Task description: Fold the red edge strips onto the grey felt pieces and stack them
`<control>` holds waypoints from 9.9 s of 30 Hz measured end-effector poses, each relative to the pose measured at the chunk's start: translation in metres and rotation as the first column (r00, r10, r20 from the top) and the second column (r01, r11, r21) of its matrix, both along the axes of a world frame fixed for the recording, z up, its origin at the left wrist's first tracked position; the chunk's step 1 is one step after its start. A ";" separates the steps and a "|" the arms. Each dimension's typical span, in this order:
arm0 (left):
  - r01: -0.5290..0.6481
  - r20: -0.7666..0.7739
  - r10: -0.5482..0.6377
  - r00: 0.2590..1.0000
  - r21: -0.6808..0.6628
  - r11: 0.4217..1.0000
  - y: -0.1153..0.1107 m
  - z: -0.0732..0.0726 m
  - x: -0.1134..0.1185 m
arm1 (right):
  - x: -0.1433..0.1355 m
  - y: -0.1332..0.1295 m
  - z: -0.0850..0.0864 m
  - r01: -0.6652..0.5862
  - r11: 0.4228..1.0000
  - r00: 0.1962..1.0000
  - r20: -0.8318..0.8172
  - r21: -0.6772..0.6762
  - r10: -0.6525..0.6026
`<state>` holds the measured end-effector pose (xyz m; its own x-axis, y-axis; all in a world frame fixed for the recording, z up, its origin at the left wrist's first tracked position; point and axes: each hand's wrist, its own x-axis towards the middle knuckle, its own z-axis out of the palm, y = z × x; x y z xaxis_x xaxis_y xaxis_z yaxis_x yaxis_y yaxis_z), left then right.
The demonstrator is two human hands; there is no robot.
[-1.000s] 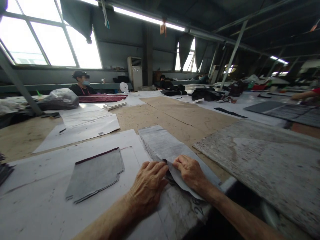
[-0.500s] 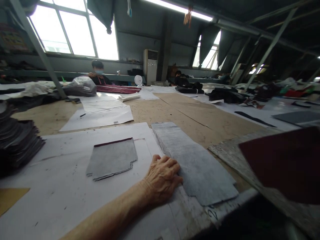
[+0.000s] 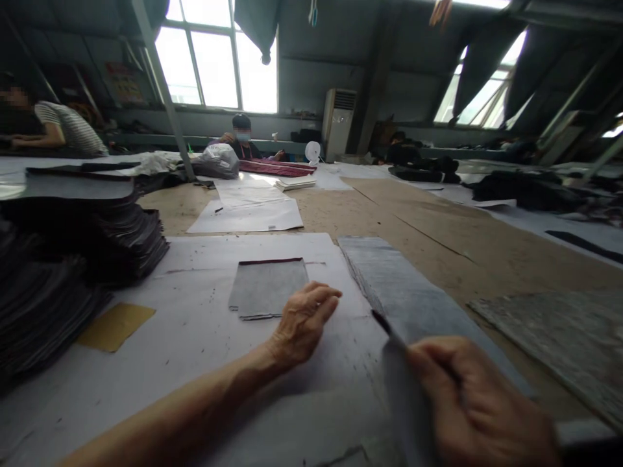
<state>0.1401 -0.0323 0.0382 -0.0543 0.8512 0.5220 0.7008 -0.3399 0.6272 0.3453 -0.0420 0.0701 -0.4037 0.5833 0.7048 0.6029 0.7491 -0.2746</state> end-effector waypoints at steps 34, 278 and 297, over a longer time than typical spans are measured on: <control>-0.113 -0.365 0.073 0.928 -0.089 0.990 -0.091 -0.013 -0.079 | -0.117 0.001 -0.042 -0.434 0.900 0.882 0.218 0.031 0.418; 0.297 -0.497 -0.301 0.814 -0.090 0.951 -0.044 -0.015 -0.038 | -0.030 0.048 -0.040 -0.078 0.986 0.995 0.046 -0.150 0.086; 0.261 -0.490 -0.302 0.817 -0.152 0.953 -0.081 -0.008 -0.082 | -0.057 0.026 -0.050 -0.335 0.941 0.918 0.210 -0.038 0.336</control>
<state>0.0585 -0.1132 0.0297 0.4461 0.8257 0.3452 0.8058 -0.5384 0.2464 0.2886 -0.0157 0.0196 -0.7148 0.3888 0.5813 0.3603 0.9172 -0.1703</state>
